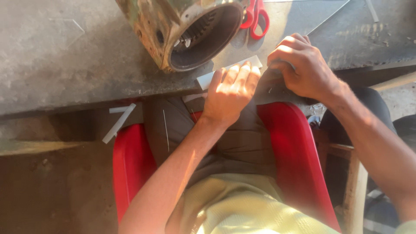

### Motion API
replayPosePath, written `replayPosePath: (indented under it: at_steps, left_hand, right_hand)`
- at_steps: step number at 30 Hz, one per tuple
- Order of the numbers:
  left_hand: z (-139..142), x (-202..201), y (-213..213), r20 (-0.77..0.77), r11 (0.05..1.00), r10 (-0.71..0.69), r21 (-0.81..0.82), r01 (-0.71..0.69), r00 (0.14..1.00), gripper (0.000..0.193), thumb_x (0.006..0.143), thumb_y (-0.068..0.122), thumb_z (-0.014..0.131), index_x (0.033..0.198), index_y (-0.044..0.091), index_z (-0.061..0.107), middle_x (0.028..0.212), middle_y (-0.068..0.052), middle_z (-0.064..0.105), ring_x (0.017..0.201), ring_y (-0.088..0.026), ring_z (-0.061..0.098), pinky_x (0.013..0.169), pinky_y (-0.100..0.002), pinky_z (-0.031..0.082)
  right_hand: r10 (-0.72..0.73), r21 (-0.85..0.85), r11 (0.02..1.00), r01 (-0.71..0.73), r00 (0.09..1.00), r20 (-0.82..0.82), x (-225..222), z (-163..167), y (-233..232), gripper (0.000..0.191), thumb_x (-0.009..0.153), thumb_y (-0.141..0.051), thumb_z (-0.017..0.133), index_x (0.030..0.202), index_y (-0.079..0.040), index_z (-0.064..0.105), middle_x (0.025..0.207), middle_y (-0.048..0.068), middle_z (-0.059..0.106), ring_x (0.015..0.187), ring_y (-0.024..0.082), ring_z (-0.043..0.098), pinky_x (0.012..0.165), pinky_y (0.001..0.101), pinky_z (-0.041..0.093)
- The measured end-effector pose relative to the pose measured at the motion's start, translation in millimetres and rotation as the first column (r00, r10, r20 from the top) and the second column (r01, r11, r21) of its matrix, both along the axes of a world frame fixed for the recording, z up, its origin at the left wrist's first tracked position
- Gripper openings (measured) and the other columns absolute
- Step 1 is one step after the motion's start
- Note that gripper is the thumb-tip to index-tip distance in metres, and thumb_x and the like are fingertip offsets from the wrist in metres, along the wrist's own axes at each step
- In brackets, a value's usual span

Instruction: The person cuts thin metal strips with red-handled scissors, folds and bends the cut pieces by hand, and fits them into the slots of an electric motor housing on the bench. They repeatedly pick up strips, trim them to size, and press the formed pieces into the motor's inner slots.

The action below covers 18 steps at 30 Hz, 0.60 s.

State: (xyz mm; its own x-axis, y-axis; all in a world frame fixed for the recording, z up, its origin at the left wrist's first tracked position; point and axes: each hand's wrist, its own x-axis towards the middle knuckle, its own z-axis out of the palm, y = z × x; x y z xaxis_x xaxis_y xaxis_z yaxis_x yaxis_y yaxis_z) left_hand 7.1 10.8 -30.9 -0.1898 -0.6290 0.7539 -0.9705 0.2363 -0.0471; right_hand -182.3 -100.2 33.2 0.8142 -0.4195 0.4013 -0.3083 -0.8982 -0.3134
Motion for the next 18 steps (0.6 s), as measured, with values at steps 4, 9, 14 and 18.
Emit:
replayPosePath:
  at_steps: [4, 9, 14, 18]
  left_hand:
    - [12, -1, -3, 0.03, 0.997, 0.043, 0.058, -0.045, 0.999, 0.035, 0.091, 0.017, 0.065, 0.125, 0.01, 0.071, 0.119, -0.006, 0.068, 0.109, -0.022, 0.065, 0.095, -0.038, 0.049]
    - [14, -7, -1, 0.011, 0.989, 0.037, 0.144, -0.039, 0.999, 0.035, 0.082, 0.019, 0.065, 0.115, 0.011, 0.071, 0.119, -0.009, 0.068, 0.113, -0.026, 0.065, 0.1, -0.042, 0.049]
    - [10, -10, -1, -0.162, 0.975, -0.174, 0.112, 0.194, 0.971, 0.019, 0.088, 0.016, 0.067, 0.105, 0.008, 0.068, 0.12, -0.013, 0.069, 0.117, -0.029, 0.064, 0.104, -0.045, 0.05]
    - [17, -5, -3, -0.182, 0.948, -0.275, 0.113, 0.298, 0.944, 0.017, 0.089, 0.014, 0.067, 0.104, 0.005, 0.067, 0.116, -0.012, 0.068, 0.117, -0.029, 0.067, 0.1, -0.043, 0.053]
  right_hand:
    - [-0.037, 0.001, 0.999, 0.037, 0.999, 0.016, 10, 8, -16, 0.015, 0.086, 0.004, 0.071, 0.097, -0.006, 0.067, 0.097, 0.01, 0.065, 0.101, 0.034, 0.06, 0.092, 0.0416, 0.049]
    - [-0.034, 0.016, 0.999, 0.033, 0.999, 0.034, 15, 1, -32, 0.016, 0.088, 0.004, 0.073, 0.099, -0.005, 0.067, 0.099, 0.01, 0.066, 0.101, 0.034, 0.061, 0.095, 0.043, 0.049]
    - [-0.074, 0.016, 0.997, 0.073, 0.993, 0.092, 7, -8, -32, 0.016, 0.09, 0.003, 0.076, 0.102, -0.005, 0.068, 0.103, 0.01, 0.067, 0.107, 0.034, 0.061, 0.097, 0.042, 0.05]
    - [-0.091, 0.029, 0.996, 0.088, 0.989, 0.116, 7, -5, -33, 0.018, 0.088, 0.002, 0.078, 0.101, -0.005, 0.069, 0.102, 0.009, 0.067, 0.103, 0.032, 0.062, 0.094, 0.0414, 0.05]
